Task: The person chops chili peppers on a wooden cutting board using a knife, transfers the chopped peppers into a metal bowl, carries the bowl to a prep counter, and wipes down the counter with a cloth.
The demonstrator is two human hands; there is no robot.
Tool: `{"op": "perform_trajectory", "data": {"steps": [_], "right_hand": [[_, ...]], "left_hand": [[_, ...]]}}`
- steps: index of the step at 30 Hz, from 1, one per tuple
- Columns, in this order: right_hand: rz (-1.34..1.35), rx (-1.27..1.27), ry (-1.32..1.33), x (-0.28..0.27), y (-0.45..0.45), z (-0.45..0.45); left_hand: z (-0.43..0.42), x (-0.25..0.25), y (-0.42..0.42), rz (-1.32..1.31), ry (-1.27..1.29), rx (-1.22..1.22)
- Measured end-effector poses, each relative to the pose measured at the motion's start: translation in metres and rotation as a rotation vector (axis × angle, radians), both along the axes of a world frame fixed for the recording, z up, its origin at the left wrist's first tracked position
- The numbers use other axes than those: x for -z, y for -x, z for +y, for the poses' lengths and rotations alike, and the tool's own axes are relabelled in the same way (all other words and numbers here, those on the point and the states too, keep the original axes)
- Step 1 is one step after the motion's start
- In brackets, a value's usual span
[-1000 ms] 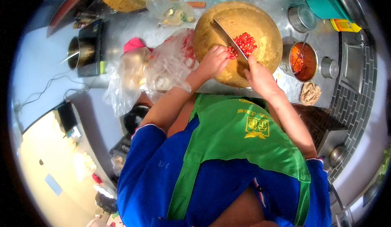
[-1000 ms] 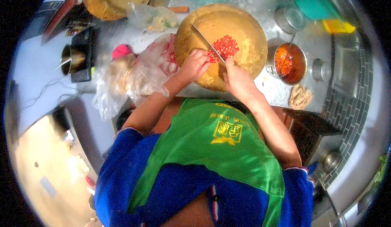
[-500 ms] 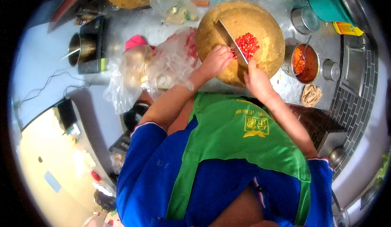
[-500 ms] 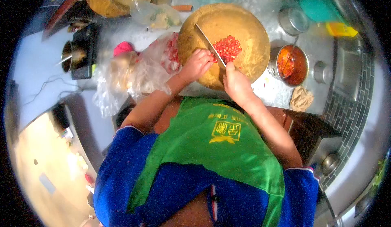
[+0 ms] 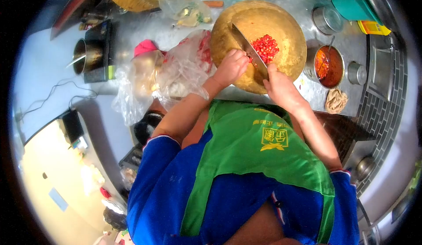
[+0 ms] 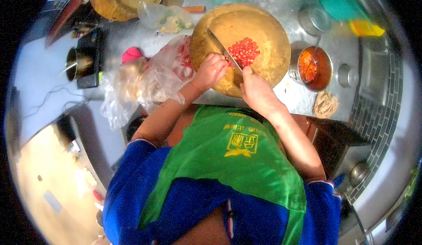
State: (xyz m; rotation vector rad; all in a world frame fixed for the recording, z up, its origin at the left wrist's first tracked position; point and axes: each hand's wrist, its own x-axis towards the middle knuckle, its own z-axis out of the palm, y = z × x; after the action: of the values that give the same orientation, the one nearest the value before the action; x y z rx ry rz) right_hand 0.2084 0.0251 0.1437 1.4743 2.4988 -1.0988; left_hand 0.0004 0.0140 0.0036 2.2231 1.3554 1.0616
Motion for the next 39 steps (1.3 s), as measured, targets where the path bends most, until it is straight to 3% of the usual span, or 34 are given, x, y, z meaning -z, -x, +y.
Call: {"op": "perform_trajectory", "data": {"steps": [6,11,15,20,28,34,39], "right_hand": [[0.049,0.103,-0.023,0.046,-0.001,-0.010],[0.053,0.048,-0.042,0.027,-0.004,-0.003],[0.001,0.015,-0.007,-0.002,0.002,-0.005],[0.039,0.018,-0.062,0.044,0.007,-0.012],[-0.040,-0.015,0.000,-0.008,0.008,0.000],[-0.012,0.029,-0.062,0.046,-0.001,-0.009],[0.027,-0.020,-0.075,0.020,-0.001,-0.001]], "left_hand": [[-0.005,0.003,0.002,0.017,0.012,-0.009],[-0.021,-0.028,0.006,0.064,0.107,-0.160],[-0.023,-0.021,0.016,0.118,0.118,-0.051],[-0.018,-0.013,0.019,0.122,0.152,0.004],[-0.033,-0.024,0.016,0.026,0.151,-0.106],[-0.028,-0.011,0.024,0.065,0.178,-0.087],[-0.029,-0.014,0.023,0.049,0.195,-0.087]]}}
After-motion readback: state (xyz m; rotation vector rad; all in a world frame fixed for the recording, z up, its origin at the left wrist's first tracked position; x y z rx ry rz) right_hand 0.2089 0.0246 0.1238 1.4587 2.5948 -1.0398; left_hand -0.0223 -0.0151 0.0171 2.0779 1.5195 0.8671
